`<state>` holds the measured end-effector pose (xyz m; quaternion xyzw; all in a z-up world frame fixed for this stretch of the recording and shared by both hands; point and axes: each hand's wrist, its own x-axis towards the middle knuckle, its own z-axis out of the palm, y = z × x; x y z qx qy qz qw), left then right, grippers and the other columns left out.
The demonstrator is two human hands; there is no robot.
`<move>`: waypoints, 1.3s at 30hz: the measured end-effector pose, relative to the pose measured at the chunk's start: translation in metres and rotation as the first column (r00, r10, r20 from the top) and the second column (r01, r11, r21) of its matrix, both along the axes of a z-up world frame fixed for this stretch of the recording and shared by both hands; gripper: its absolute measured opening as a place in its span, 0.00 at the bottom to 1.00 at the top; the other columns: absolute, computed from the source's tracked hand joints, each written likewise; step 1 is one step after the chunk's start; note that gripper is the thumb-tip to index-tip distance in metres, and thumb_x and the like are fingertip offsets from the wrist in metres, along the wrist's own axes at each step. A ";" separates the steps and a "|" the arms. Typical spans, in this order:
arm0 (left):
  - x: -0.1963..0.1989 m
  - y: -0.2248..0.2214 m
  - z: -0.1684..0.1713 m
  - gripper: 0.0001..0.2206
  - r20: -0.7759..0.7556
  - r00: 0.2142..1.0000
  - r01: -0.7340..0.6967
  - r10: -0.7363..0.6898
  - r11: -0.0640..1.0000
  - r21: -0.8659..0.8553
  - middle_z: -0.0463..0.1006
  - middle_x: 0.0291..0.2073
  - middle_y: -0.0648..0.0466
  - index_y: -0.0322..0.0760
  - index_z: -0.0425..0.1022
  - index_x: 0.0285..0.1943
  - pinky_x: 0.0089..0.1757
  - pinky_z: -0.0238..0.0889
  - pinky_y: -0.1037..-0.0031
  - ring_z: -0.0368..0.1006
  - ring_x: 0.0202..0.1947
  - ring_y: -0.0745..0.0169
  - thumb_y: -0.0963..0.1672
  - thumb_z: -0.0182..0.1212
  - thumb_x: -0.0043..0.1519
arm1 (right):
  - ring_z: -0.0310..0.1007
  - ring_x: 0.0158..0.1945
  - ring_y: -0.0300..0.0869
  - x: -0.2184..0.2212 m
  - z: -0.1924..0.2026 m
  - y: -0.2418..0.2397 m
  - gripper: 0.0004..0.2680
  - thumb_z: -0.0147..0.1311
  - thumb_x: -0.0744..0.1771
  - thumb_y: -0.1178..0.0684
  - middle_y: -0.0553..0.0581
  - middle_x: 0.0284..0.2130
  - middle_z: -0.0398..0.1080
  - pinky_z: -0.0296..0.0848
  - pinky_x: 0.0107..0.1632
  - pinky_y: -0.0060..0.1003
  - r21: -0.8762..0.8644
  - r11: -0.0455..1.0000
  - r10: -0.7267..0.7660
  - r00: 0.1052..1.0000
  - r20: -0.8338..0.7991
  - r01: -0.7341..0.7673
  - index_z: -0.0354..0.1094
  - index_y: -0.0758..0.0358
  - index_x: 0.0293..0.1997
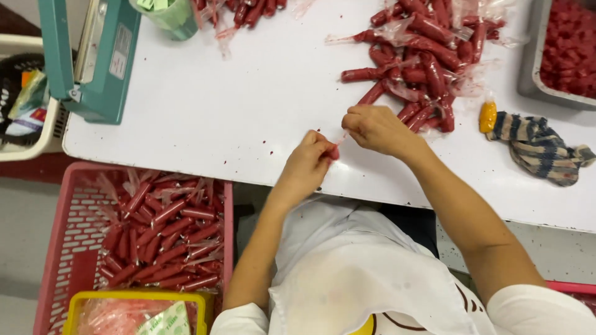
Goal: The person repeatedly picks up individual sausages from a pile on a white table, places them into clear plastic bags, and ties the bags shut by hand. The packaged sausages are then placed into a pink basket below the table.
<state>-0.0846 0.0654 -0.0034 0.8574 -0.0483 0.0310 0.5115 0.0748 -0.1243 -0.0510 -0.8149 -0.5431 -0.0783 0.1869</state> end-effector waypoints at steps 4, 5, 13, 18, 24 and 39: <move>0.015 -0.005 -0.063 0.08 -0.257 0.965 -0.233 -0.043 0.302 -0.924 0.72 0.38 0.52 0.26 0.75 0.47 0.41 0.80 0.70 0.81 0.37 0.54 0.33 0.64 0.59 | 0.74 0.35 0.51 -0.033 -0.077 0.009 0.03 0.52 0.65 0.51 0.52 0.25 0.70 0.71 0.39 0.44 0.301 0.953 0.154 0.792 -0.591 0.040 0.66 0.54 0.31; 0.024 -0.010 -0.073 0.07 -0.308 0.947 -0.320 0.087 0.287 -0.903 0.74 0.37 0.50 0.24 0.76 0.46 0.39 0.81 0.71 0.82 0.36 0.52 0.33 0.64 0.59 | 0.72 0.30 0.48 -0.039 -0.076 0.011 0.04 0.55 0.63 0.50 0.50 0.21 0.66 0.70 0.37 0.43 0.155 0.982 -0.068 0.967 -0.245 0.108 0.66 0.52 0.29; 0.042 -0.042 -0.052 0.04 -0.275 0.854 -0.512 0.441 0.620 -0.595 0.77 0.32 0.50 0.27 0.82 0.39 0.24 0.72 0.81 0.79 0.23 0.64 0.34 0.67 0.56 | 0.67 0.34 0.48 -0.062 -0.013 -0.006 0.06 0.58 0.62 0.57 0.51 0.23 0.60 0.61 0.40 0.45 0.124 0.941 -0.338 0.832 0.441 0.316 0.64 0.53 0.25; 0.057 -0.021 -0.069 0.10 -0.255 0.965 -0.130 -0.055 0.746 -0.653 0.82 0.31 0.50 0.29 0.83 0.45 0.30 0.75 0.80 0.80 0.29 0.62 0.38 0.72 0.56 | 0.74 0.46 0.64 -0.048 -0.019 -0.039 0.04 0.48 0.64 0.64 0.65 0.38 0.74 0.72 0.44 0.53 0.257 0.927 -0.103 0.843 -0.528 0.274 0.70 0.66 0.35; 0.059 -0.052 -0.063 0.07 0.111 0.994 -0.009 0.011 1.000 -0.024 0.79 0.33 0.48 0.32 0.83 0.43 0.33 0.74 0.72 0.80 0.31 0.54 0.42 0.68 0.60 | 0.77 0.39 0.54 -0.048 -0.024 -0.042 0.09 0.44 0.63 0.67 0.63 0.35 0.77 0.73 0.45 0.45 0.259 0.829 -0.129 0.620 -0.774 0.496 0.72 0.64 0.29; 0.048 -0.039 -0.069 0.08 0.341 0.905 -0.233 0.257 0.966 -0.109 0.75 0.28 0.53 0.38 0.68 0.38 0.33 0.74 0.73 0.78 0.30 0.57 0.34 0.58 0.60 | 0.78 0.36 0.51 -0.044 -0.008 -0.015 0.05 0.53 0.66 0.68 0.67 0.39 0.70 0.83 0.37 0.49 0.367 0.858 0.208 0.411 -0.887 0.360 0.68 0.75 0.45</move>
